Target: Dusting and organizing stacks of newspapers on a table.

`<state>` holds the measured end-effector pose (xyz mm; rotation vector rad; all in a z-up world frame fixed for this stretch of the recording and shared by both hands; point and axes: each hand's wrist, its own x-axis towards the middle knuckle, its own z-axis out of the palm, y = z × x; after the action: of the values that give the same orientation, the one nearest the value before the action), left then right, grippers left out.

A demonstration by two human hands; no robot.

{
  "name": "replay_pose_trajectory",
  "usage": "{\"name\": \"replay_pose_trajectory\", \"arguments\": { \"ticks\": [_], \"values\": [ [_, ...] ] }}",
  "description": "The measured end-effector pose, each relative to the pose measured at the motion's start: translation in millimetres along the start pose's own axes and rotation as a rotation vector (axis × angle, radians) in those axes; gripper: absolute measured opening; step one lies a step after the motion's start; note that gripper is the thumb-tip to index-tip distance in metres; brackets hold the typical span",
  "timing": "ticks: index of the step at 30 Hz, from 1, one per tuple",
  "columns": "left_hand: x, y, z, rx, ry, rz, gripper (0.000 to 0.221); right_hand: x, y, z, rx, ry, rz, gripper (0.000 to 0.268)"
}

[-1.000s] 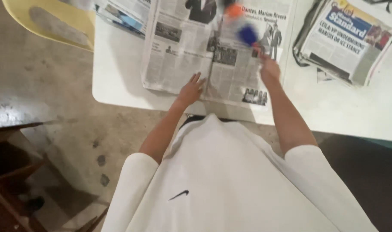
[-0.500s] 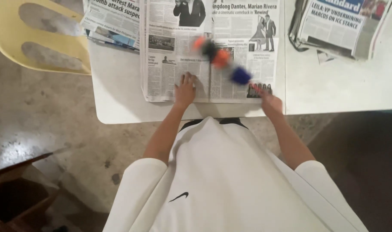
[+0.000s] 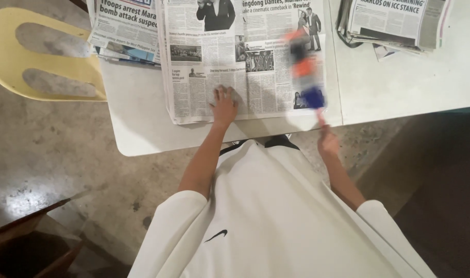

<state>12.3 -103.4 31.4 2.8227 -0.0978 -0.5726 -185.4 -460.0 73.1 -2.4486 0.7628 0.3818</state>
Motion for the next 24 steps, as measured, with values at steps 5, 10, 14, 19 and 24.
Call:
{"name": "replay_pose_trajectory", "arguments": {
  "ticks": [5,10,14,19,24],
  "values": [
    [-4,-2,6,-0.024,0.016,0.014,0.064,-14,13,4,0.202,0.107,-0.001,0.052],
    [4,10,30,0.130,0.107,-0.025,0.071,-24,0,2,0.079,-0.094,-0.117,0.051],
    [38,25,64,0.242,0.262,-0.064,0.073,-17,9,-10,0.071,0.047,-0.078,0.040],
    [19,71,35,0.118,0.427,-0.008,0.064,19,55,-9,0.277,0.132,0.058,0.040],
    [21,117,60,-0.227,0.393,0.572,0.016,21,51,-48,0.291,0.078,0.058,0.036]
  ]
}}
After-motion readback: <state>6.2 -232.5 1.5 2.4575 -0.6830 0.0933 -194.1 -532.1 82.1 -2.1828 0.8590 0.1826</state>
